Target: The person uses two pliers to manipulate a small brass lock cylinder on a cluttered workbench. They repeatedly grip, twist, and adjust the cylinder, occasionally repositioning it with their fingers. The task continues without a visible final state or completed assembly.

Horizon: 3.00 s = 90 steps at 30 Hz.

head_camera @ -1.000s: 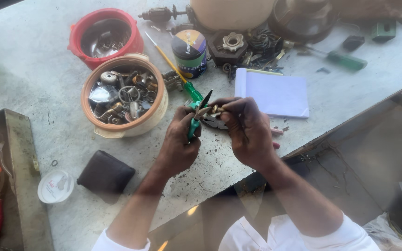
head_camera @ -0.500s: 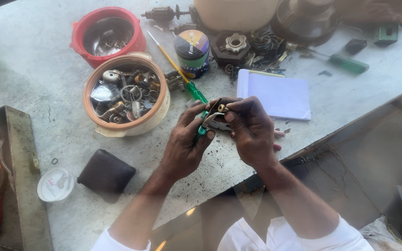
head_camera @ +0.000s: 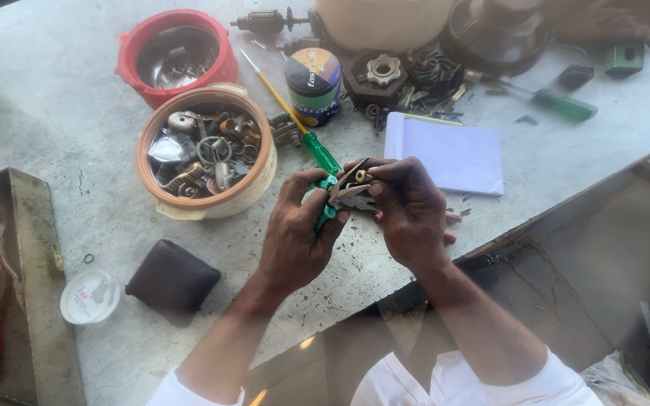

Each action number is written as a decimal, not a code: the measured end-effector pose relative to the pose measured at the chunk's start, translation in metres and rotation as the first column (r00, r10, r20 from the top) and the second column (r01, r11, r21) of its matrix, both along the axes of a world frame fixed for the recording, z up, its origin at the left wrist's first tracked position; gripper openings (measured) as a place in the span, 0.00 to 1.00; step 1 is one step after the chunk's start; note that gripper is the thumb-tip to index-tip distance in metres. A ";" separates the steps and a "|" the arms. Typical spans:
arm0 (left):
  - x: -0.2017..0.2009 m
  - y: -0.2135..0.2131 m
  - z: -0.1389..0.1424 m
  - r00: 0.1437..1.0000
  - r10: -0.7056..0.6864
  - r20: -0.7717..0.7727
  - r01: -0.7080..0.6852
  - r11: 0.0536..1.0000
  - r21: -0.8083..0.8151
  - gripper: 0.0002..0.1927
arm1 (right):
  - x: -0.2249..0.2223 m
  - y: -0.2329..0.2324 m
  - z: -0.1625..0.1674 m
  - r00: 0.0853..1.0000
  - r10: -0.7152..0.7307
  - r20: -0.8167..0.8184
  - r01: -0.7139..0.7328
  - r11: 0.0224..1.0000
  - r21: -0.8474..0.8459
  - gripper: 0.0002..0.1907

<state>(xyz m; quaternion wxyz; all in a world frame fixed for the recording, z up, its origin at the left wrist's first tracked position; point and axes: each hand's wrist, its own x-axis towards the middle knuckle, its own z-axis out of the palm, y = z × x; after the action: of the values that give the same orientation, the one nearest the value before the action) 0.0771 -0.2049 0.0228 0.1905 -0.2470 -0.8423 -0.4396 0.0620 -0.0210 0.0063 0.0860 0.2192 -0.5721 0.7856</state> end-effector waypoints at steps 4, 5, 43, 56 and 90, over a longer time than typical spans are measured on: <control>0.001 -0.001 0.003 0.997 0.063 -0.052 -0.066 0.996 -0.054 0.14 | 0.000 0.000 -0.004 1.000 -0.028 -0.005 0.028 1.000 0.012 0.06; 0.001 -0.002 0.004 0.992 0.083 -0.093 -0.091 0.993 -0.078 0.14 | 0.000 0.000 -0.005 1.000 -0.017 0.012 0.017 1.000 -0.008 0.06; 0.003 -0.001 0.009 0.882 0.228 -0.413 -0.340 0.914 -0.221 0.04 | 0.004 0.012 -0.003 0.995 0.001 -0.103 0.005 0.998 0.059 0.18; -0.004 -0.010 0.014 0.909 0.243 -0.338 -0.352 0.882 -0.313 0.15 | 0.002 0.013 -0.017 0.978 -0.065 0.200 0.037 0.990 0.137 0.06; 0.002 0.001 -0.001 0.991 0.126 -0.043 -0.120 0.704 -0.700 0.12 | 0.082 0.125 0.019 0.790 -0.060 -0.610 0.603 0.247 0.758 0.27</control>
<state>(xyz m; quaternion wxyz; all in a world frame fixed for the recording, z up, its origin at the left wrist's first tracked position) 0.0787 -0.2042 0.0222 0.1083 -0.2422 -0.9612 -0.0751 0.1441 0.1042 0.0250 0.2480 0.2749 -0.9087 0.1930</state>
